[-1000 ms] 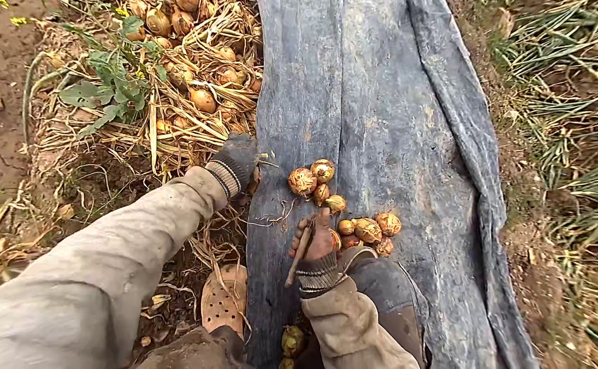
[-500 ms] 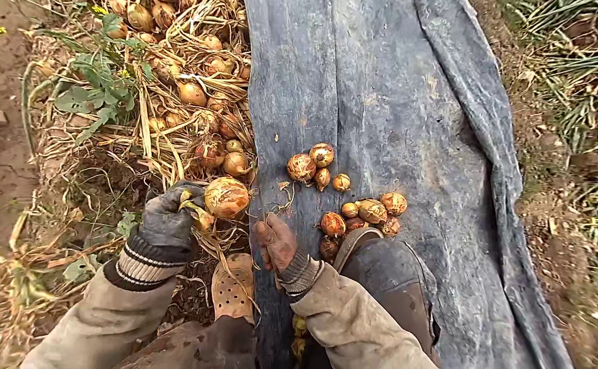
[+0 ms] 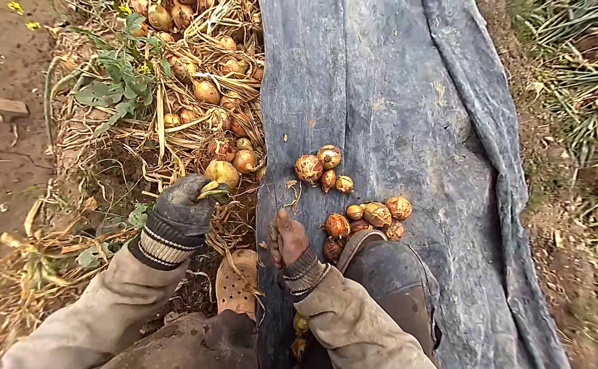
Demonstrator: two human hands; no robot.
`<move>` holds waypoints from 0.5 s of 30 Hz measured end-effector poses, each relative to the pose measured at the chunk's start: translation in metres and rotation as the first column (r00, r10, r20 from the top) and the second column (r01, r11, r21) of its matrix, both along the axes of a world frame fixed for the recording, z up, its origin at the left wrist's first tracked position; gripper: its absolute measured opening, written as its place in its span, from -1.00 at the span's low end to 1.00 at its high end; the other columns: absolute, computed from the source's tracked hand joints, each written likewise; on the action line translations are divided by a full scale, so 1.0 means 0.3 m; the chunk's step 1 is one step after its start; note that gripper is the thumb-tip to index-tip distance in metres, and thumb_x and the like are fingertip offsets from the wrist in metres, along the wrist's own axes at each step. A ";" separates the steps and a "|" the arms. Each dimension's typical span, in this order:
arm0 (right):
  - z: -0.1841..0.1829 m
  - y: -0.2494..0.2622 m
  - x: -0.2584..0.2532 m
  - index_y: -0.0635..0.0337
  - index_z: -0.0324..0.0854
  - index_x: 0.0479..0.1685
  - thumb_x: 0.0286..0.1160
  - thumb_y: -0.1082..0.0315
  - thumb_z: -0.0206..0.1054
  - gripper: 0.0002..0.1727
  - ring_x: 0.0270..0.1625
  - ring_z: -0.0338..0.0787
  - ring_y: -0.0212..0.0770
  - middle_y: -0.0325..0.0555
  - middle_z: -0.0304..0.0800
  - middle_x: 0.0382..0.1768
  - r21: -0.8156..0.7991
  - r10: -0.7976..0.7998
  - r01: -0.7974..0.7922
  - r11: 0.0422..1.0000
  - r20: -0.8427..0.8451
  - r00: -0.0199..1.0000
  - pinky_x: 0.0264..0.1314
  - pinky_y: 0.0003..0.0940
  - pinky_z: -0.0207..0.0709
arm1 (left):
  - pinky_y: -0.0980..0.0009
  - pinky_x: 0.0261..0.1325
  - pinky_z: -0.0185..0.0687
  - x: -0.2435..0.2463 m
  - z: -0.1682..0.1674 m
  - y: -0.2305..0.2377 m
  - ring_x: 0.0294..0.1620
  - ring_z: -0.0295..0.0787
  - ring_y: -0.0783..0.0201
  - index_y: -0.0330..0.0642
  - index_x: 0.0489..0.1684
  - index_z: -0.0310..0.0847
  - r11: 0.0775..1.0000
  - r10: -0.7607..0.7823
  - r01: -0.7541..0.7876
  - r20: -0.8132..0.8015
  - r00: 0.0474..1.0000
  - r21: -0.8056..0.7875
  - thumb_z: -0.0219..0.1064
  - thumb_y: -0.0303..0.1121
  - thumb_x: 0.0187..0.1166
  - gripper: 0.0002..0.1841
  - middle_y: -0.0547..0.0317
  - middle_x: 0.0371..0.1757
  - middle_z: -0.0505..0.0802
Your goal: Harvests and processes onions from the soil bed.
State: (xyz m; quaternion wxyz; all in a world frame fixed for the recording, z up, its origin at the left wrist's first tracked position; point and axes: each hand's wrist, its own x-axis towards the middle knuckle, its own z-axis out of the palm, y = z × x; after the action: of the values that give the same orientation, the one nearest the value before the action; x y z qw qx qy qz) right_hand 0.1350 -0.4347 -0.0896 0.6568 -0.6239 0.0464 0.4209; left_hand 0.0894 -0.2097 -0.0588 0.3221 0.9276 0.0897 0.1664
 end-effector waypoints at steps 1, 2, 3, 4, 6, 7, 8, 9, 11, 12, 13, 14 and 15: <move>-0.016 0.002 0.010 0.20 0.49 -0.38 0.84 -0.22 -0.17 -0.32 -0.81 0.36 -0.35 -0.23 0.37 -0.73 -0.117 0.083 -0.085 0.990 -0.024 0.996 -0.75 -0.38 0.41 | 0.01 0.26 0.71 0.023 0.006 -0.008 0.09 0.84 0.02 -0.34 -0.06 0.78 0.997 -0.079 0.079 -0.064 0.995 -0.014 0.42 -0.27 0.55 -0.73 -0.14 -0.02 0.88; -0.032 0.005 0.017 0.24 0.52 -0.28 0.83 -0.23 -0.17 -0.31 -0.76 0.37 -0.33 -0.21 0.36 -0.69 -0.194 0.166 -0.176 0.965 -0.064 0.984 -0.67 -0.35 0.43 | -0.03 0.32 0.67 0.041 0.016 -0.019 0.15 0.82 -0.02 -0.33 -0.06 0.78 0.976 -0.218 0.216 -0.147 0.965 -0.030 0.42 -0.33 0.52 -0.77 -0.14 0.00 0.87; -0.044 0.007 0.019 0.25 0.53 -0.26 0.83 -0.23 -0.17 -0.30 -0.74 0.36 -0.35 -0.23 0.35 -0.68 -0.228 0.211 -0.229 0.946 -0.101 0.972 -0.64 -0.38 0.41 | -0.01 0.33 0.66 0.058 0.027 -0.037 0.15 0.81 0.00 -0.25 -0.06 0.82 0.931 -0.360 0.361 -0.245 0.900 -0.043 0.44 -0.36 0.47 -0.79 -0.07 -0.01 0.88; -0.051 0.007 0.024 0.24 0.54 -0.28 0.83 -0.24 -0.18 -0.29 -0.75 0.35 -0.36 -0.25 0.35 -0.69 -0.227 0.218 -0.242 0.943 -0.128 0.968 -0.65 -0.40 0.39 | 0.03 0.36 0.66 0.077 0.049 -0.064 0.18 0.82 0.07 -0.14 -0.01 0.86 0.876 -0.465 0.478 -0.371 0.804 -0.064 0.45 -0.37 0.47 -0.79 0.03 0.03 0.91; -0.057 0.000 0.040 0.23 0.53 -0.45 0.83 -0.26 -0.19 -0.24 -0.83 0.35 -0.38 -0.25 0.37 -0.79 -0.168 0.088 -0.122 0.978 -0.197 0.976 -0.77 -0.43 0.35 | 0.05 0.35 0.66 0.129 0.061 -0.125 0.21 0.81 0.14 0.01 0.07 0.85 0.804 -0.539 0.584 -0.551 0.637 -0.111 0.42 -0.41 0.50 -0.76 0.15 0.10 0.89; -0.052 -0.005 0.047 0.19 0.45 -0.52 0.81 -0.30 -0.23 -0.23 -0.88 0.34 -0.37 -0.26 0.34 -0.83 -0.125 0.000 -0.033 0.992 -0.254 0.967 -0.84 -0.44 0.35 | 0.01 0.35 0.65 0.154 0.043 -0.146 0.23 0.81 0.12 0.02 0.10 0.85 0.798 -0.537 0.594 -0.570 0.621 -0.105 0.41 -0.43 0.50 -0.74 0.14 0.13 0.89; -0.038 -0.011 0.056 0.16 0.41 -0.55 0.80 -0.33 -0.28 -0.21 -0.89 0.34 -0.36 -0.25 0.33 -0.85 -0.106 -0.076 0.048 0.993 -0.283 0.956 -0.86 -0.44 0.34 | -0.02 0.31 0.68 0.179 0.004 -0.149 0.21 0.81 0.11 0.04 0.06 0.85 0.804 -0.527 0.591 -0.544 0.653 -0.069 0.42 -0.43 0.47 -0.74 0.15 0.10 0.89; -0.023 -0.021 0.068 0.15 0.40 -0.52 0.79 -0.34 -0.36 -0.20 -0.90 0.34 -0.37 -0.25 0.34 -0.84 -0.076 -0.129 0.113 0.991 -0.267 0.955 -0.87 -0.45 0.33 | -0.05 0.26 0.70 0.205 -0.035 -0.136 0.19 0.83 0.09 0.03 0.04 0.86 0.827 -0.502 0.562 -0.473 0.724 -0.017 0.41 -0.44 0.45 -0.74 0.13 0.09 0.90; 0.003 -0.048 0.097 0.11 0.41 -0.50 0.76 -0.36 -0.38 -0.20 -0.91 0.32 -0.39 -0.28 0.34 -0.85 0.019 -0.284 0.289 0.957 -0.133 0.950 -0.88 -0.47 0.33 | -0.15 0.24 0.70 0.273 -0.059 -0.076 0.21 0.85 -0.01 -0.07 0.05 0.87 0.910 -0.344 0.401 -0.343 0.874 0.108 0.38 -0.50 0.45 -0.73 0.02 0.13 0.91; 0.013 -0.073 0.117 0.08 0.43 -0.47 0.73 -0.39 -0.36 -0.22 -0.90 0.33 -0.40 -0.31 0.34 -0.83 0.091 -0.381 0.384 0.919 -0.048 0.923 -0.87 -0.48 0.34 | -0.17 0.27 0.69 0.312 -0.067 -0.020 0.25 0.84 -0.03 -0.06 0.11 0.85 0.947 -0.194 0.271 -0.364 0.911 0.171 0.34 -0.46 0.51 -0.73 0.01 0.19 0.89; 0.022 -0.101 0.145 0.04 0.45 -0.42 0.70 -0.44 -0.34 -0.22 -0.89 0.36 -0.41 -0.33 0.37 -0.81 0.159 -0.462 0.453 0.877 0.017 0.887 -0.86 -0.48 0.39 | -0.23 0.26 0.68 0.346 -0.083 0.050 0.27 0.82 -0.08 -0.05 0.18 0.81 0.965 -0.033 0.137 -0.419 0.908 0.222 0.31 -0.37 0.60 -0.73 -0.03 0.26 0.85; 0.030 -0.122 0.174 0.02 0.45 -0.39 0.69 -0.45 -0.37 -0.22 -0.88 0.39 -0.38 -0.32 0.40 -0.79 0.203 -0.526 0.508 0.837 0.045 0.849 -0.86 -0.44 0.43 | -0.32 0.23 0.66 0.371 -0.105 0.126 0.29 0.78 -0.18 -0.07 0.26 0.74 0.964 0.099 0.037 -0.485 0.869 0.264 0.30 -0.22 0.66 -0.68 -0.10 0.35 0.78; 0.025 -0.133 0.196 0.01 0.46 -0.38 0.69 -0.44 -0.42 -0.21 -0.88 0.42 -0.36 -0.30 0.43 -0.79 0.213 -0.574 0.553 0.805 0.047 0.817 -0.86 -0.41 0.45 | -0.38 0.23 0.63 0.389 -0.140 0.197 0.32 0.73 -0.26 -0.12 0.34 0.67 0.957 0.181 -0.023 -0.537 0.824 0.288 0.32 -0.01 0.66 -0.55 -0.19 0.40 0.72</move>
State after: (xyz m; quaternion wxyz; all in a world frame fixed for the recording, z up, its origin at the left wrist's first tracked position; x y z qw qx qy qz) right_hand 0.1938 -0.4745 -0.0821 0.8101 -0.5383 0.1535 0.1743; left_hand 0.2061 -0.1506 -0.1008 0.1437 0.9643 0.2059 -0.0836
